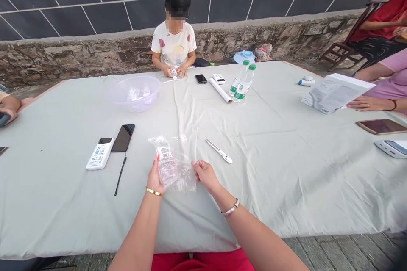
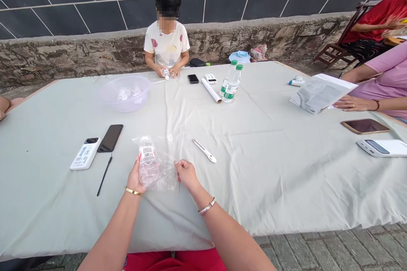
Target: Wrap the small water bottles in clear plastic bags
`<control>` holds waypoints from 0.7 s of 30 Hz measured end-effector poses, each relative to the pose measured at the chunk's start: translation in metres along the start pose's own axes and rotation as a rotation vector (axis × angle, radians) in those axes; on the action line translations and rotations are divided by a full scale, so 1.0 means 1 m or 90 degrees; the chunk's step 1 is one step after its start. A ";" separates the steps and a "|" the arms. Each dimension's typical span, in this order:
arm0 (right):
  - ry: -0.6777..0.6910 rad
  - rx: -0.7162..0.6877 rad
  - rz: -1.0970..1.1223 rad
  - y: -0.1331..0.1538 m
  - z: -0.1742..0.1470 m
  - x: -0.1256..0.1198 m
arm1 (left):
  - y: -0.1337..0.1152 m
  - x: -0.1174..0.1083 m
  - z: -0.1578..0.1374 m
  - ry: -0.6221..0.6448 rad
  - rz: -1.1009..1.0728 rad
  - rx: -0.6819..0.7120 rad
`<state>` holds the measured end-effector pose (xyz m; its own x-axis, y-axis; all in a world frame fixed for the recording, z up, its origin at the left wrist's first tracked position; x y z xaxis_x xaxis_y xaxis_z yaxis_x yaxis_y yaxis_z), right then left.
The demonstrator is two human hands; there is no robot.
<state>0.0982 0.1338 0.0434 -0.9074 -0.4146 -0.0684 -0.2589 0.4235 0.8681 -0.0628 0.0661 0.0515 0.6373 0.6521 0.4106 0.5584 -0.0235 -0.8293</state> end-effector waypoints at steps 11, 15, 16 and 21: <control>-0.030 0.006 -0.041 -0.007 -0.002 -0.024 | 0.007 -0.010 -0.003 0.030 -0.145 -0.126; -0.048 0.016 -0.085 -0.007 0.000 -0.026 | 0.002 -0.009 -0.003 0.045 -0.188 -0.094; -0.046 0.013 -0.103 -0.007 0.000 -0.026 | 0.001 -0.010 -0.004 0.051 -0.198 -0.081; -0.024 -0.006 -0.140 -0.003 -0.002 -0.028 | 0.000 -0.020 -0.003 0.067 -0.167 -0.046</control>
<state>0.1251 0.1429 0.0435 -0.8410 -0.4658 -0.2751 -0.4495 0.3187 0.8345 -0.0736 0.0508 0.0445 0.5155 0.5605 0.6482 0.7458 0.0789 -0.6615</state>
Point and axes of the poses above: each hand's wrist, its own z-axis towards the middle knuckle, its own x-axis out of the palm, y = z × x, the point moved 3 cm from there along z, towards the middle knuckle, and after that the axes turned 9 degrees about x, right-handed, at the moved point
